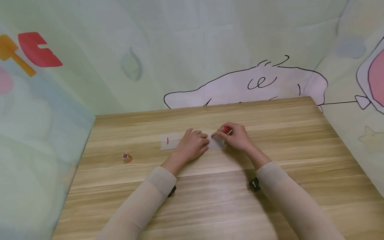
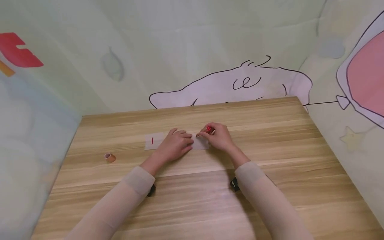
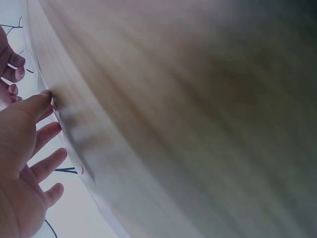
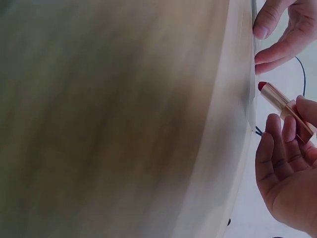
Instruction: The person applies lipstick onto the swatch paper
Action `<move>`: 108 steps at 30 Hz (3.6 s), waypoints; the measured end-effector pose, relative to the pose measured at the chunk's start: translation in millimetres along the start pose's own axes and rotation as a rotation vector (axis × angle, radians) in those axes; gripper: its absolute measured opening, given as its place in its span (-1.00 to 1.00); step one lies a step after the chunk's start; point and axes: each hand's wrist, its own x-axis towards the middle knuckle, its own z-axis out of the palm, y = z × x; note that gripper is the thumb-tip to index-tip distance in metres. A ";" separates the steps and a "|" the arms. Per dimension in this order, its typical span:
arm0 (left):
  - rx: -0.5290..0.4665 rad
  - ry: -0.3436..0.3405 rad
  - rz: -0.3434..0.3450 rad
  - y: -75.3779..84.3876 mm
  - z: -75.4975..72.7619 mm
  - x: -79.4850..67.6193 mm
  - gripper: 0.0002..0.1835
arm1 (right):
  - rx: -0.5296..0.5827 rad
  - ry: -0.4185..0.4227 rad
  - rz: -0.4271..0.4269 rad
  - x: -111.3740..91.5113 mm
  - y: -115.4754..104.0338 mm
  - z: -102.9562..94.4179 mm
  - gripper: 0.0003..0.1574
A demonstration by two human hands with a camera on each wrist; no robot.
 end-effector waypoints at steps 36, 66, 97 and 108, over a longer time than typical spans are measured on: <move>-0.053 -0.047 -0.049 1.5 -2.5 0.9 -0.69 | -0.080 -0.145 -0.112 -9.4 -1.5 -7.4 -0.87; -0.254 0.122 -0.168 -1.0 -23.8 -8.9 -0.64 | 0.489 0.104 0.030 -28.3 -25.5 -36.8 -0.64; -1.237 0.365 -0.403 9.1 -94.2 -32.7 -0.64 | 0.858 0.100 -0.162 -31.9 -97.5 -27.7 -0.84; -1.335 0.428 -0.388 24.6 -97.1 -32.0 -0.64 | 0.921 0.047 -0.170 -33.4 -111.1 -8.2 -0.75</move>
